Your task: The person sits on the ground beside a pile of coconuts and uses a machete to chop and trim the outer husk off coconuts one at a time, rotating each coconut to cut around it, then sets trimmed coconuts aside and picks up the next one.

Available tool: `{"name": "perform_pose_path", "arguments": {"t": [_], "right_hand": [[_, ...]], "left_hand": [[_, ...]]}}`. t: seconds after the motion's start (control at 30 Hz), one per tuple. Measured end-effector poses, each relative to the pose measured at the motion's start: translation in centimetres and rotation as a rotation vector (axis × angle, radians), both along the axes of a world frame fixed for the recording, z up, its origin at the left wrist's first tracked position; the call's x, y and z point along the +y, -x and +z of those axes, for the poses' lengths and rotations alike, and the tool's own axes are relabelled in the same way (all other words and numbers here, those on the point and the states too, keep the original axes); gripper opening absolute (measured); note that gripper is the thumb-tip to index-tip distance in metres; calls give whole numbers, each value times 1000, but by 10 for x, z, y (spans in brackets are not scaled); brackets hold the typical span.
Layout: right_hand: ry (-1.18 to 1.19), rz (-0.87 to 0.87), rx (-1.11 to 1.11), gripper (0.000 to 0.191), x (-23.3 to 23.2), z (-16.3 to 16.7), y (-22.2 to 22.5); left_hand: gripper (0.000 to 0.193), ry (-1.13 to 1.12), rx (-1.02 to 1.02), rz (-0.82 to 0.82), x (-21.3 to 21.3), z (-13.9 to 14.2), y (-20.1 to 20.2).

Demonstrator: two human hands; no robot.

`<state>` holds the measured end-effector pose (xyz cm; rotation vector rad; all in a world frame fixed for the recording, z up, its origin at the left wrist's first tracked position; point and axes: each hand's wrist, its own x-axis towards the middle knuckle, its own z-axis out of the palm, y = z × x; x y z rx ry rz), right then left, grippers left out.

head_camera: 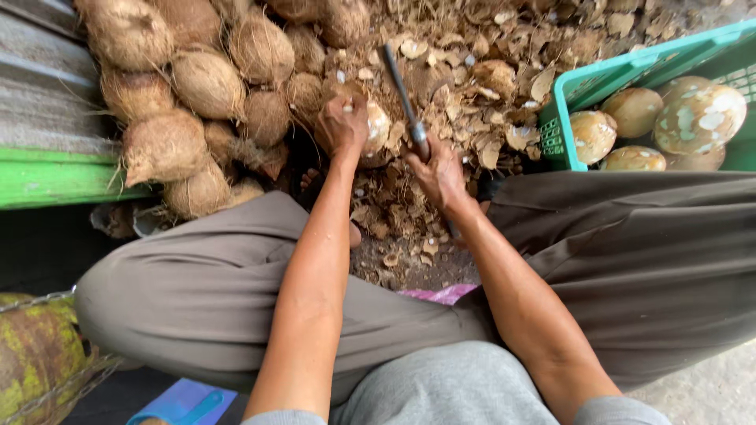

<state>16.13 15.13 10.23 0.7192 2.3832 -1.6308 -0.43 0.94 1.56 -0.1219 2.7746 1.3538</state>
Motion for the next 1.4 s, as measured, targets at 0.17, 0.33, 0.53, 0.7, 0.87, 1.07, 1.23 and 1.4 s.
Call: {"name": "perform_pose_path", "arguments": {"t": [0.17, 0.33, 0.53, 0.7, 0.87, 1.07, 1.23, 1.4], "right_hand": [[86, -9, -221, 37, -10, -14, -1], [141, -103, -40, 31, 0, -15, 0], [276, -77, -155, 17, -14, -22, 1], [67, 75, -96, 38, -2, -23, -2], [139, -71, 66, 39, -6, -23, -4], [107, -56, -189, 28, -7, -23, -2], [126, -93, 81, 38, 10, -27, -4], [-48, 165, -101, 21, -3, -35, -8]], "left_hand": [[29, 209, 7, 36, 0, 5, -4], [27, 75, 153, 5, -3, -6, -6], [22, 246, 233, 57, -5, -10, -7], [14, 274, 191, -39, -14, -11, -5], [33, 202, 171, -203, -24, -6, -2], [36, 147, 177, -155, -19, 3, -2], [38, 104, 170, -184, -19, 0, 1], [28, 110, 174, -217, -20, 1, 4]]}}
